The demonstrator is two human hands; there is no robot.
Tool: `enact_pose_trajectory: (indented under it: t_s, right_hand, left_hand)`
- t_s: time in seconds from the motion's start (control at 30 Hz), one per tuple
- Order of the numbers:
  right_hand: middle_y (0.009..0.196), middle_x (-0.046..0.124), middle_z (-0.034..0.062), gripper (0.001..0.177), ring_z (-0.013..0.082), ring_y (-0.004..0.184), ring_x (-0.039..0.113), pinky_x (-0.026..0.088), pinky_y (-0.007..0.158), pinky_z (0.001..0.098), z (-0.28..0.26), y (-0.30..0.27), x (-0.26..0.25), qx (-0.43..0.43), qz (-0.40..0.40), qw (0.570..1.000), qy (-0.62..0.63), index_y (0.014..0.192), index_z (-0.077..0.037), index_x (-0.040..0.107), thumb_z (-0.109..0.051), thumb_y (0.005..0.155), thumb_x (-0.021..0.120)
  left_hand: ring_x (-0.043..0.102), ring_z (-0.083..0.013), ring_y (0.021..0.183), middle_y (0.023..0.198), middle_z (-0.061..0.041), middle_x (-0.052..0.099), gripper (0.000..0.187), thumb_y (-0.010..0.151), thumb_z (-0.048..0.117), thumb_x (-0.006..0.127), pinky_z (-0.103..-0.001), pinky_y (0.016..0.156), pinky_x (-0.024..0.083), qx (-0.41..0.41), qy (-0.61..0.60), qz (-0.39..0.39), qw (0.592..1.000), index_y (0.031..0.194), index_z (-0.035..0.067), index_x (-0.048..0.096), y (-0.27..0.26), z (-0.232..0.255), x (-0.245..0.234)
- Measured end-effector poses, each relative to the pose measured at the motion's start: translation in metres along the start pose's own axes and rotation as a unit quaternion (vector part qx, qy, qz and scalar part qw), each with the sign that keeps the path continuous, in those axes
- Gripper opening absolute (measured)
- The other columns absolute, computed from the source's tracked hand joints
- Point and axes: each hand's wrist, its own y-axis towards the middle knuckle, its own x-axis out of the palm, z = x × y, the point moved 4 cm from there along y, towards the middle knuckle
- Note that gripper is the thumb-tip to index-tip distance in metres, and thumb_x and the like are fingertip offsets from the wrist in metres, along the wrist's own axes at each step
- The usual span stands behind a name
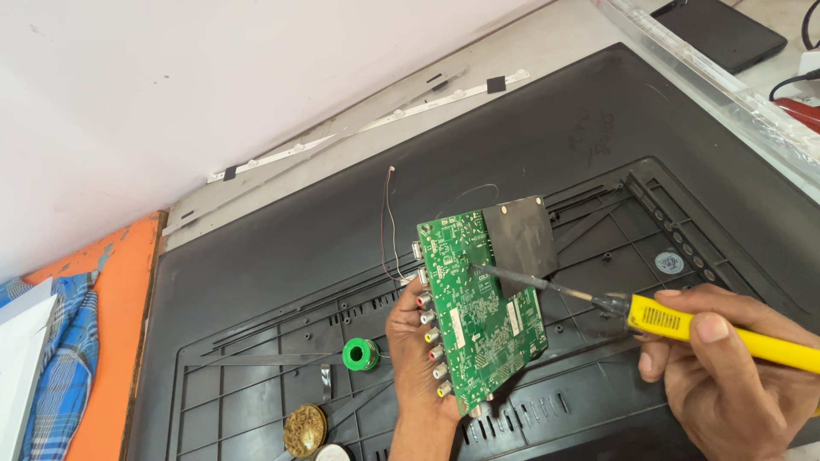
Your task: The person holds a green circuit board and uses a yellow soldering iron to apply solder to various points on the board. They rotate the board to access different sides and continue soldering while handling solder wire.
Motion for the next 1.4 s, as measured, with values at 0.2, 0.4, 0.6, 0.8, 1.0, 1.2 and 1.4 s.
enact_pose_trajectory:
  t_s: [0.2,0.4,0.6,0.8,1.0,1.2,1.4]
  right_hand:
    - [0.092,0.066,0.0285,0.024,0.0248,0.060,0.068,0.056,0.055,0.0331,-0.002,-0.001,0.001,-0.048,-0.013,0.999,-0.019,0.100,0.013,0.063,-0.007,0.106,0.051]
    - [0.090,0.067,0.0277,0.025,0.0261,0.063,0.069,0.057,0.056,0.0346,0.000,0.001,0.000,-0.029,-0.014,0.999,-0.010,0.100,0.013,0.063,-0.008,0.104,0.051]
    - [0.084,0.066,0.0278,0.026,0.0252,0.057,0.067,0.057,0.054,0.0346,-0.001,0.000,0.000,0.007,0.003,1.000,0.001,0.101,0.014,0.063,-0.008,0.105,0.051]
    - [0.083,0.066,0.0278,0.027,0.0254,0.059,0.067,0.057,0.052,0.0332,-0.003,0.000,0.001,0.002,0.001,1.000,-0.005,0.101,0.015,0.063,-0.009,0.105,0.052]
    - [0.079,0.066,0.0295,0.027,0.0258,0.058,0.066,0.056,0.054,0.0326,0.000,-0.002,-0.001,0.026,0.007,0.998,0.060,0.103,0.018,0.064,-0.007,0.108,0.053]
    - [0.085,0.067,0.0276,0.026,0.0260,0.062,0.067,0.056,0.055,0.0331,-0.001,-0.003,-0.001,0.022,0.015,0.999,0.021,0.103,0.015,0.063,-0.009,0.105,0.053]
    - [0.077,0.066,0.0287,0.025,0.0258,0.057,0.066,0.056,0.054,0.0340,0.000,-0.001,-0.001,0.034,0.015,0.998,0.047,0.105,0.015,0.064,-0.008,0.106,0.054]
  left_hand:
    - [0.076,-0.0176,0.070,0.093,-0.013,0.077,0.028,0.089,-0.013,0.059,-0.031,0.060,0.065,-0.009,0.039,0.046,0.998,0.113,-0.003,0.069,0.000,0.000,-0.002]
    - [0.076,-0.0186,0.070,0.092,-0.014,0.077,0.028,0.088,-0.012,0.058,-0.032,0.060,0.065,-0.011,0.023,0.039,0.999,0.113,-0.004,0.068,-0.001,0.000,-0.002]
    - [0.076,-0.0176,0.070,0.093,-0.014,0.077,0.026,0.091,-0.013,0.058,-0.031,0.060,0.065,-0.004,0.018,0.020,1.000,0.113,-0.004,0.067,0.000,-0.001,-0.001]
    - [0.075,-0.0168,0.068,0.091,-0.013,0.077,0.025,0.093,-0.010,0.055,-0.030,0.058,0.065,-0.013,0.021,0.037,0.999,0.113,-0.003,0.068,-0.001,-0.001,0.001]
    - [0.075,-0.0180,0.066,0.090,-0.013,0.077,0.019,0.096,-0.004,0.054,-0.031,0.056,0.064,-0.022,0.021,0.056,0.998,0.110,-0.003,0.068,0.000,-0.001,0.004]
    - [0.075,-0.0165,0.067,0.091,-0.014,0.077,0.025,0.094,-0.010,0.056,-0.030,0.057,0.064,-0.008,0.009,0.028,1.000,0.114,-0.002,0.068,0.000,-0.001,0.002]
    - [0.075,-0.0169,0.066,0.090,-0.013,0.077,0.023,0.093,-0.006,0.055,-0.031,0.055,0.064,-0.013,0.012,0.074,0.997,0.112,-0.002,0.067,-0.001,-0.003,-0.003]
